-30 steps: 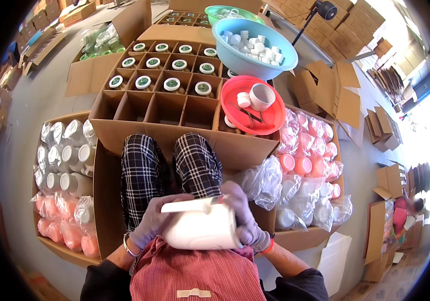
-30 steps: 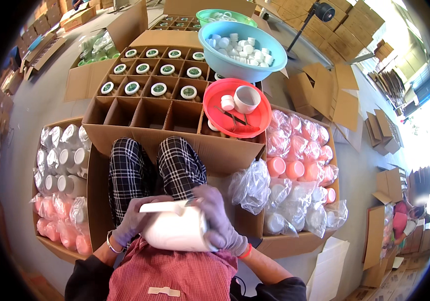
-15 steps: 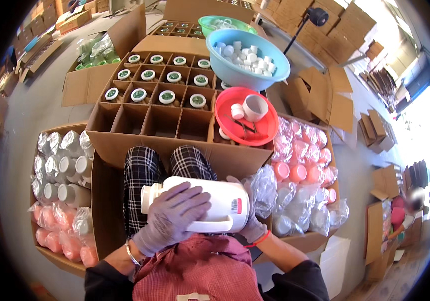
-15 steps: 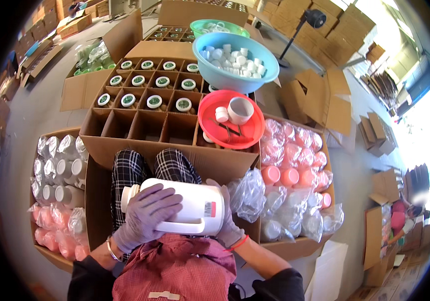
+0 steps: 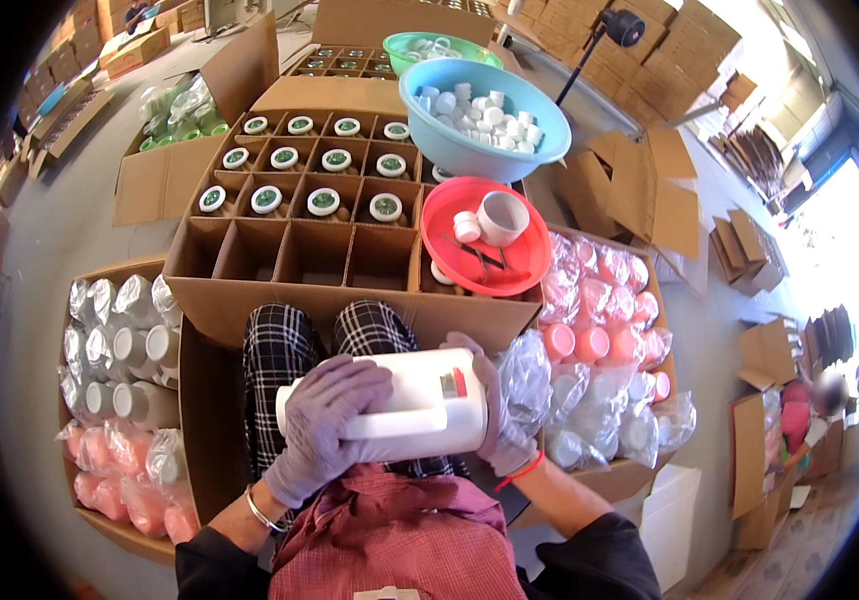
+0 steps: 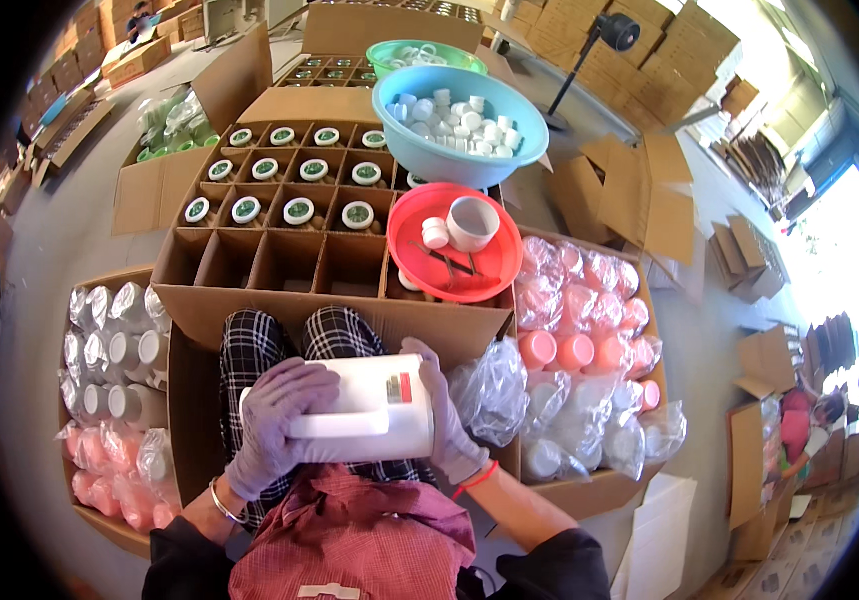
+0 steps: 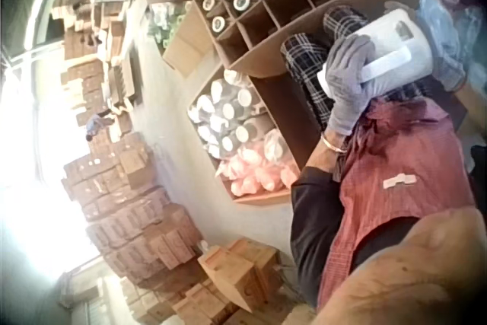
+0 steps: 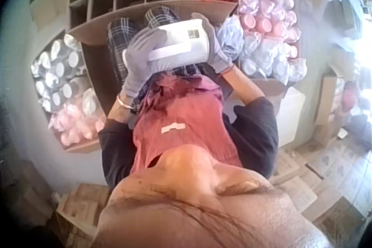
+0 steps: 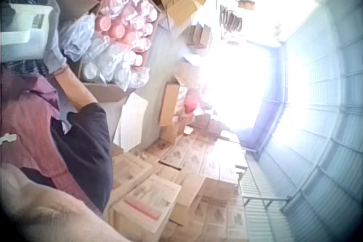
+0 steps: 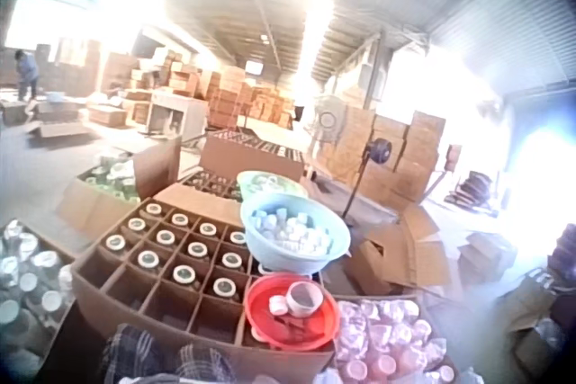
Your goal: The person assembles white cylindrical containers by inserting green circular inserts into the openings, then placing lids on top. They handle the containers one at a time, inspecting the interior and exterior before sealing them.
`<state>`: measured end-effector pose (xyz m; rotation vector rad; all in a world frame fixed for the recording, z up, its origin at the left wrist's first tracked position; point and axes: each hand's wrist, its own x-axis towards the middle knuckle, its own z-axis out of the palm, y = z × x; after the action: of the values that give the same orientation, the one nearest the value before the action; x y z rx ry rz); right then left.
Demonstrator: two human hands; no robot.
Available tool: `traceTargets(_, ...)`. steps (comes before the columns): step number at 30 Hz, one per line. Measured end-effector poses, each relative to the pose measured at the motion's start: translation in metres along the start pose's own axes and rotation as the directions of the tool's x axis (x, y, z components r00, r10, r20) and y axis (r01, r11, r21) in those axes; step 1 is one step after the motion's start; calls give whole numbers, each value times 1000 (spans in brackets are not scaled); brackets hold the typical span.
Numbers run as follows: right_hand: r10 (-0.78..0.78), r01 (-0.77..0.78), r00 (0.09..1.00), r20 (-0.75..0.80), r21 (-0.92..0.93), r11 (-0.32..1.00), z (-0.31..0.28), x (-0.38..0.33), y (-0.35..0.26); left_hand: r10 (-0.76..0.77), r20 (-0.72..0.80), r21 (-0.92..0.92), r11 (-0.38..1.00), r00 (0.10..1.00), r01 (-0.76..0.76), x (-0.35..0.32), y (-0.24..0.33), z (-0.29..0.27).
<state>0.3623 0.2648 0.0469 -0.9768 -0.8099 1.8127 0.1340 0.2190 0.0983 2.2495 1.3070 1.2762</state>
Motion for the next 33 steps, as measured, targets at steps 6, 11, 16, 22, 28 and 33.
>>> traceTargets(6,-288,731,656,697,-494,471,0,9,-55,-694,341,-689,275,634,671,-18,-39,-11)
traceTargets(11,-277,604,726,629,-391,694,13,10,-43,-656,52,-605,579,753,547,-15,-17,-7)
traceTargets(16,-446,813,539,714,-304,496,33,37,-57,-573,-60,-627,659,818,416,4,-20,-32)
traceTargets(22,-298,437,820,489,-871,-226,-56,142,-124,-558,-177,-432,784,811,445,-4,-58,-97)
traceTargets(28,-17,370,899,437,-780,-504,-92,186,-124,-726,-168,-546,632,667,550,-54,-113,-91)
traceTargets(33,-351,517,796,493,-855,-28,-31,130,-144,-738,-193,-432,655,646,620,-53,-121,-93)
